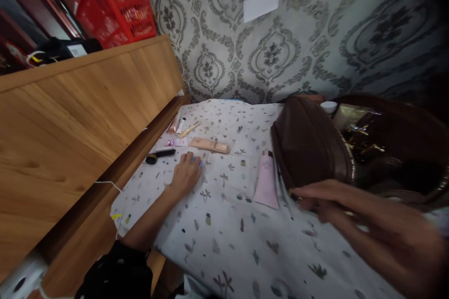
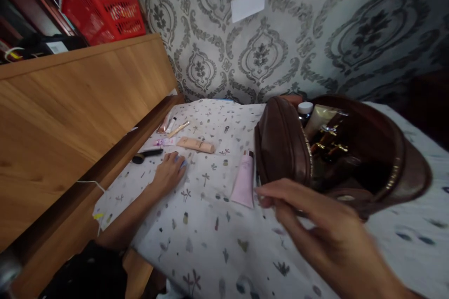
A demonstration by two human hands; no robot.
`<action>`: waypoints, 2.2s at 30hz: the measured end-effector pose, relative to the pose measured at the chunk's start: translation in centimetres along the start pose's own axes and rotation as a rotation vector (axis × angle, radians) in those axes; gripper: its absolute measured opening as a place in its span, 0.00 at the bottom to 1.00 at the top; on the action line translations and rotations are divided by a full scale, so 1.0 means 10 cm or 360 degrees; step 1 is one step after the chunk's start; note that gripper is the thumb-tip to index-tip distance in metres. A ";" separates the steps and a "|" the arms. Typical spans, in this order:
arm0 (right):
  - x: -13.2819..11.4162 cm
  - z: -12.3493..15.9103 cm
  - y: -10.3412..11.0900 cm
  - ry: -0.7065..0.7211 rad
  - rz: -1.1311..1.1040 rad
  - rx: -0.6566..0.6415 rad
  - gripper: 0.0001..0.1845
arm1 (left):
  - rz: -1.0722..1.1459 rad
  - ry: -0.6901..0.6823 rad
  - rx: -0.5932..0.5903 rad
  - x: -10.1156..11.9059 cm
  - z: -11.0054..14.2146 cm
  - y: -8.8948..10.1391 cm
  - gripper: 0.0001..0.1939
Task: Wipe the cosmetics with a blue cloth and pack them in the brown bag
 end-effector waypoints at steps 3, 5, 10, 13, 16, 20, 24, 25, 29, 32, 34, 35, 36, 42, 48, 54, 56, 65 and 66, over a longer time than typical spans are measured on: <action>-0.12 -0.06 -0.52 -0.0162 -0.0452 -0.0242 0.10 | 0.0099 0.0022 -0.0021 -0.03 -0.03 0.02 0.13; -0.03 -0.04 -0.88 -0.0398 -0.0738 -0.0414 0.16 | 0.0232 0.0023 -0.0003 -0.03 -0.04 0.05 0.13; 0.24 0.10 -1.62 -0.1013 -0.1430 -0.0342 0.22 | 0.0808 -0.0147 0.0110 0.18 0.04 0.31 0.10; 0.24 0.15 -1.88 -0.1220 -0.1886 -0.0185 0.21 | 0.1163 -0.0359 0.0186 0.46 0.18 0.53 0.09; 0.20 0.12 -1.90 -0.1135 -0.2228 -0.0027 0.20 | 0.1323 -0.0518 0.0252 0.69 0.32 0.67 0.10; 0.30 0.17 -1.84 -0.1148 -0.2366 0.0101 0.23 | 0.1462 -0.0564 0.0348 0.78 0.37 0.69 0.10; 0.40 0.18 -1.81 -0.1133 -0.2423 0.0143 0.24 | 0.1632 -0.0508 0.0401 0.78 0.32 0.68 0.10; 0.41 0.17 -1.80 -0.1122 -0.2433 0.0145 0.24 | 0.1655 -0.0498 0.0424 0.78 0.31 0.70 0.10; 0.44 0.13 -1.75 -0.1096 -0.2476 0.0163 0.22 | 0.1708 -0.0499 0.0494 0.79 0.29 0.75 0.11; 0.47 0.11 -1.73 -0.1072 -0.2500 0.0179 0.20 | 0.1787 -0.0517 0.0488 0.80 0.28 0.71 0.12; 0.50 0.10 -1.73 -0.1047 -0.2494 0.0180 0.20 | 0.1854 -0.0534 0.0482 0.81 0.28 0.66 0.13; 0.51 0.10 -1.74 -0.1037 -0.2492 0.0167 0.19 | 0.1889 -0.0532 0.0485 0.81 0.27 0.63 0.14; 0.54 0.10 -1.75 -0.1036 -0.2487 0.0168 0.18 | 0.1910 -0.0536 0.0484 0.80 0.27 0.60 0.14; 0.64 0.10 -1.77 -0.1047 -0.2366 0.0176 0.17 | 0.1593 -0.0653 0.0400 0.86 0.26 0.44 0.21; 0.56 0.10 -1.76 -0.0983 -0.2286 0.0120 0.15 | 0.1090 -0.0707 0.0392 0.91 0.26 0.35 0.30; 0.58 0.11 -1.76 -0.0985 -0.2237 0.0126 0.14 | 0.0892 -0.0687 0.0489 0.93 0.28 0.36 0.28; 0.57 0.10 -1.74 -0.0957 -0.2229 0.0138 0.14 | 0.0855 -0.0672 0.0525 0.92 0.28 0.36 0.26; 0.43 0.08 -1.65 -0.0909 -0.2190 0.0244 0.23 | 0.1116 -0.0658 0.0715 0.77 0.39 0.50 0.23; 0.40 0.06 -1.59 -0.0852 -0.2138 0.0255 0.23 | 0.1213 -0.0645 0.0673 0.75 0.38 0.53 0.24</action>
Point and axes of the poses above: each hand's wrist, its own z-axis away from the middle knuckle, its own y-axis out of the back of the hand, x = y × z, the point moved 9 cm from there along -z, towards the middle knuckle, and after that the axes turned 7 degrees about y, right-handed, at the moved point
